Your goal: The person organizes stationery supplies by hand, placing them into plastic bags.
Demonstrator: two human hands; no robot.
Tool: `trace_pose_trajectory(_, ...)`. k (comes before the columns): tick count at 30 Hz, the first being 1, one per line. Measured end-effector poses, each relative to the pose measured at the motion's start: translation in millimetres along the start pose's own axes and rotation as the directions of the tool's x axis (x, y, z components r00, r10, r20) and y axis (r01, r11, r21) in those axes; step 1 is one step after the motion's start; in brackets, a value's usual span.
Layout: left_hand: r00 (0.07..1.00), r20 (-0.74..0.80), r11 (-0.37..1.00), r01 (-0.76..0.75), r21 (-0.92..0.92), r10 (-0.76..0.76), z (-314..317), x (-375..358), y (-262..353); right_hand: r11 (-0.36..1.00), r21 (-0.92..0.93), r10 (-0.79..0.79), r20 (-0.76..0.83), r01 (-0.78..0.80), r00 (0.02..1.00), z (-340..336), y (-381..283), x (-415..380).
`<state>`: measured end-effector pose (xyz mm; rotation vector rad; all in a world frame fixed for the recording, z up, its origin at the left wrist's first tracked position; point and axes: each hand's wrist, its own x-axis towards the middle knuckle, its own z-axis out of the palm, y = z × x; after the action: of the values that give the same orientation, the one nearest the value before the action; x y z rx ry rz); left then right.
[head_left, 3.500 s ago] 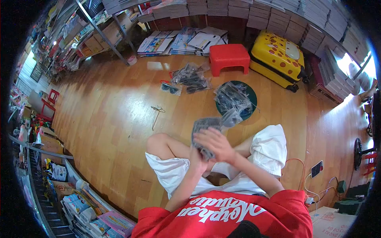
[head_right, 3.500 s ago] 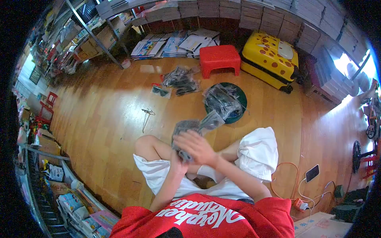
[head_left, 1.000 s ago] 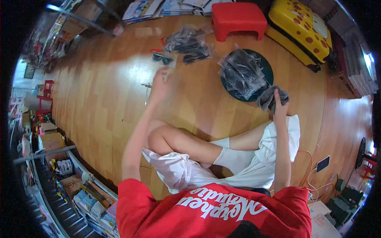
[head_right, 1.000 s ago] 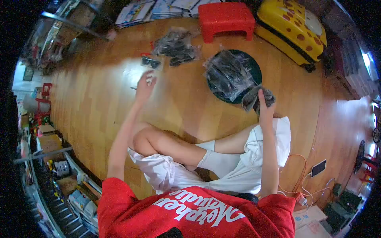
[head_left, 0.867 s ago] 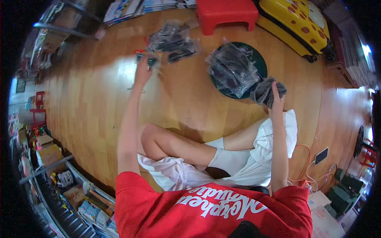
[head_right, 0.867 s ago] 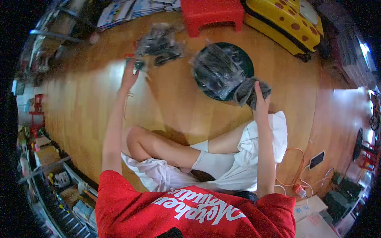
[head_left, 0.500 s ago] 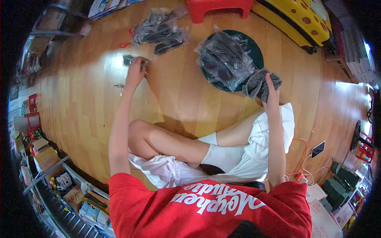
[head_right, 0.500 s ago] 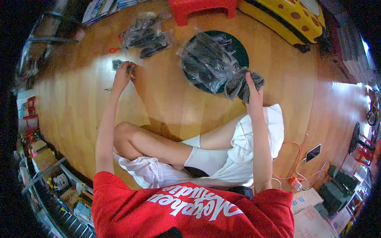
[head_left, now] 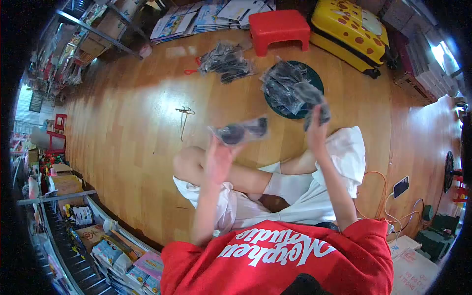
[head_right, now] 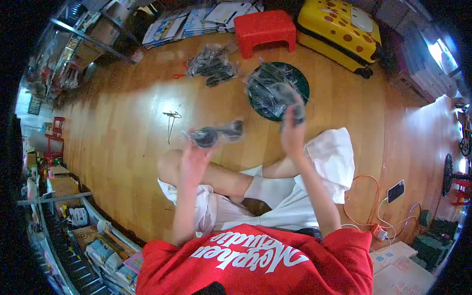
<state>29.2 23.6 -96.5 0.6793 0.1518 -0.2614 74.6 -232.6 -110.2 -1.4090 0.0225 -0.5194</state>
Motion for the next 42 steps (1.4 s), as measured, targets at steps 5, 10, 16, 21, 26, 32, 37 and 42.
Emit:
trace_pose_trajectory(5,0.975,-0.219,0.999,0.011,-0.047,-0.021,40.5,-42.4,-52.3,0.743,-0.487,-0.133,0.564,0.458,0.815,72.3,-59.5,-78.3)
trace_pose_trajectory(10,0.963,-0.258,0.997,-0.080,-0.022,0.072,35.0,-76.5,-51.7,0.669,-0.266,-0.260,0.791,0.694,0.554,68.9,-80.6,-90.5)
trace_pose_trajectory(16,0.985,-0.096,0.982,-0.151,-0.117,0.140,40.4,-79.0,-54.0,0.704,-0.425,-0.204,0.647,0.569,0.735,42.6,-51.1,-78.2)
trace_pose_trajectory(21,0.964,-0.237,0.990,-0.098,0.106,0.121,40.4,-87.0,-69.5,0.668,-0.298,-0.253,0.770,0.681,0.585,59.8,-82.1,-107.7)
trace_pose_trajectory(26,0.928,-0.368,0.995,-0.085,-0.059,0.057,40.2,-91.9,-52.8,0.588,-0.247,-0.285,0.828,0.770,0.483,62.7,-87.6,-92.2)
trace_pose_trajectory(32,0.978,0.070,0.965,-0.179,-0.193,0.196,18.2,-82.8,-61.7,0.731,-0.394,-0.271,0.582,0.558,0.766,49.6,-50.4,-76.5)
trace_pose_trajectory(37,0.975,-0.092,0.951,-0.216,-0.219,0.200,36.0,-96.4,-69.0,0.608,-0.249,-0.307,0.802,0.753,0.513,63.4,-86.4,-115.9)
trace_pose_trajectory(42,0.981,-0.097,0.986,-0.167,0.021,0.168,27.2,-92.2,-49.2,0.726,-0.294,-0.294,0.684,0.621,0.668,56.8,-67.6,-86.5)
